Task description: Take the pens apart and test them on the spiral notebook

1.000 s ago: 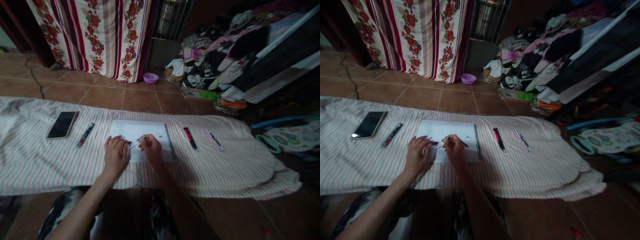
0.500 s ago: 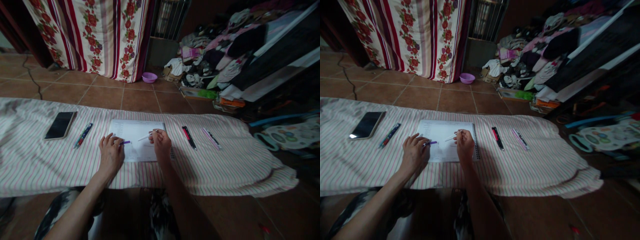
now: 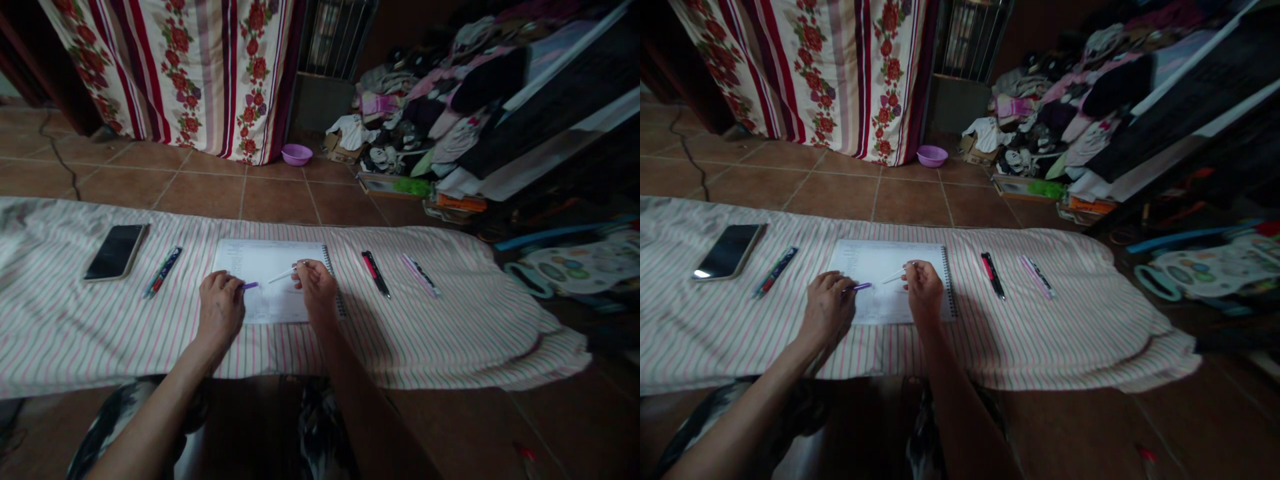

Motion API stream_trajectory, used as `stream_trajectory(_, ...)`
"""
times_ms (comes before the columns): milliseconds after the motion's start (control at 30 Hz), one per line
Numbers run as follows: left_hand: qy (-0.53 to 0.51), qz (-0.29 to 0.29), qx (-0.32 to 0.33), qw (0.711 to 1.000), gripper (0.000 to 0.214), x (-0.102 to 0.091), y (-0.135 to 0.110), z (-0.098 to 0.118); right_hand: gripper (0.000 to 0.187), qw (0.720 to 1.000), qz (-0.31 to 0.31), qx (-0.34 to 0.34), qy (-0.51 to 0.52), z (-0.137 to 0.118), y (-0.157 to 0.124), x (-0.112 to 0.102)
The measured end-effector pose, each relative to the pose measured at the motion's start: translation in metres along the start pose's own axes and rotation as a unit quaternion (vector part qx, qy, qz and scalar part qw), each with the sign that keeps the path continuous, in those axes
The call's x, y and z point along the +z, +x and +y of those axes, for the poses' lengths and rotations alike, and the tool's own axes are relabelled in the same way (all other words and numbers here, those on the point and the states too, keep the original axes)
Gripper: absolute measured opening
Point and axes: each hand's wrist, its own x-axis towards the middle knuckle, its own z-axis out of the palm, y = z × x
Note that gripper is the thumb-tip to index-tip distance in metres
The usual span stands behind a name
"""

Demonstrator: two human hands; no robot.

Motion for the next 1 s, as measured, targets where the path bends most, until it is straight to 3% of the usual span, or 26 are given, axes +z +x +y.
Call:
stream_trajectory(433,-0.066,-0.045,-0.040,0.996,0.014,-0.005,0.003,0.004,0.022,0.997,0.024,0.010,0.073,-0.006,0.000,0.007)
stream_trajectory(1000,-0.092,-0.054,-0.043,0.993,0.013,-0.013,0.005,0.015,0.020,0.998,-0.001,0.004,0.065,-0.004,-0.002,0.012)
